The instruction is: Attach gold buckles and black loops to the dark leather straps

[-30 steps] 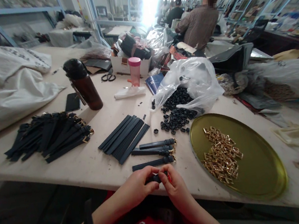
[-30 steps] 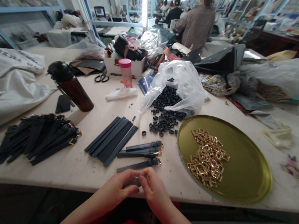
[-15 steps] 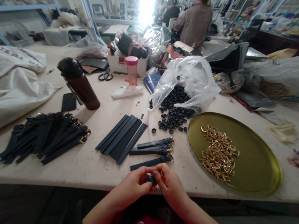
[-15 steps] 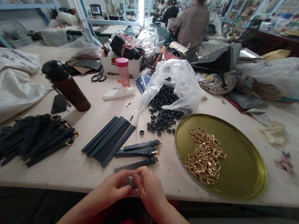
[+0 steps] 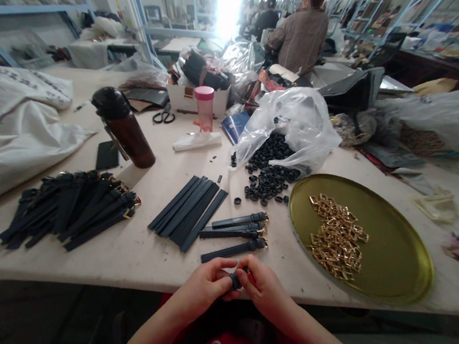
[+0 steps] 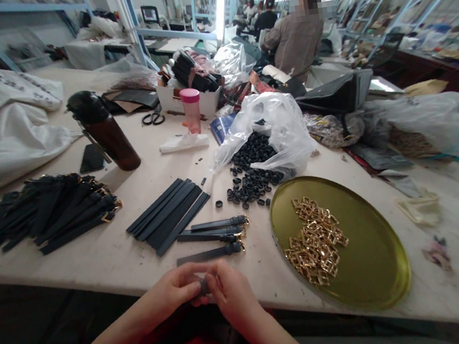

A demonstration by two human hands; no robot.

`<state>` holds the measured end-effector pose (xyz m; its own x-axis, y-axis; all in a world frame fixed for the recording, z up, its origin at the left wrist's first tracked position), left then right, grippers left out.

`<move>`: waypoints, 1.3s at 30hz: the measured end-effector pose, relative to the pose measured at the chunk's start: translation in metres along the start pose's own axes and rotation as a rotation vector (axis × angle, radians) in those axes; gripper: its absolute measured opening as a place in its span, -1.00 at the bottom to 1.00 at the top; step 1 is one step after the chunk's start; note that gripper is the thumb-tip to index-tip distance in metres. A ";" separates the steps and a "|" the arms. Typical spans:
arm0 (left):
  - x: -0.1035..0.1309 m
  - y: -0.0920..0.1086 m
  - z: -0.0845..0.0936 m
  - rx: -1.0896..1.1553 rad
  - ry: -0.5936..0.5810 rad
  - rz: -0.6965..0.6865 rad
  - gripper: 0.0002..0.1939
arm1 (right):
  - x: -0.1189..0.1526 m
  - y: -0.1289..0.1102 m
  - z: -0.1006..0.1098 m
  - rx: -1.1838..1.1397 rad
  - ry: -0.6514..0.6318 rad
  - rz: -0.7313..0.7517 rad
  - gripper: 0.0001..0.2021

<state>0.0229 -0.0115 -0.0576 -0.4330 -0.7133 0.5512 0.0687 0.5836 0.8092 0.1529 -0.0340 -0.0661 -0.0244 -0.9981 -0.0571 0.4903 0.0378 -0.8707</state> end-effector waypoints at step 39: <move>-0.002 0.016 0.000 -0.653 0.028 -0.181 -0.68 | 0.003 0.004 0.007 -0.280 0.010 -0.190 -0.87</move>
<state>0.0247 -0.0010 -0.0454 -0.4655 -0.7927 0.3937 0.5304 0.1063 0.8411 0.1607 -0.0374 -0.0669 -0.1017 -0.9881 0.1158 0.2178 -0.1357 -0.9665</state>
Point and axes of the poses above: each hand's wrist, its own x-axis away from the middle knuckle, its own z-axis out of the back of the hand, y = z × x, the point moved 4 cm from there along -x, towards the middle knuckle, and after that the axes turned 11 degrees about y, right-handed, at the moved point
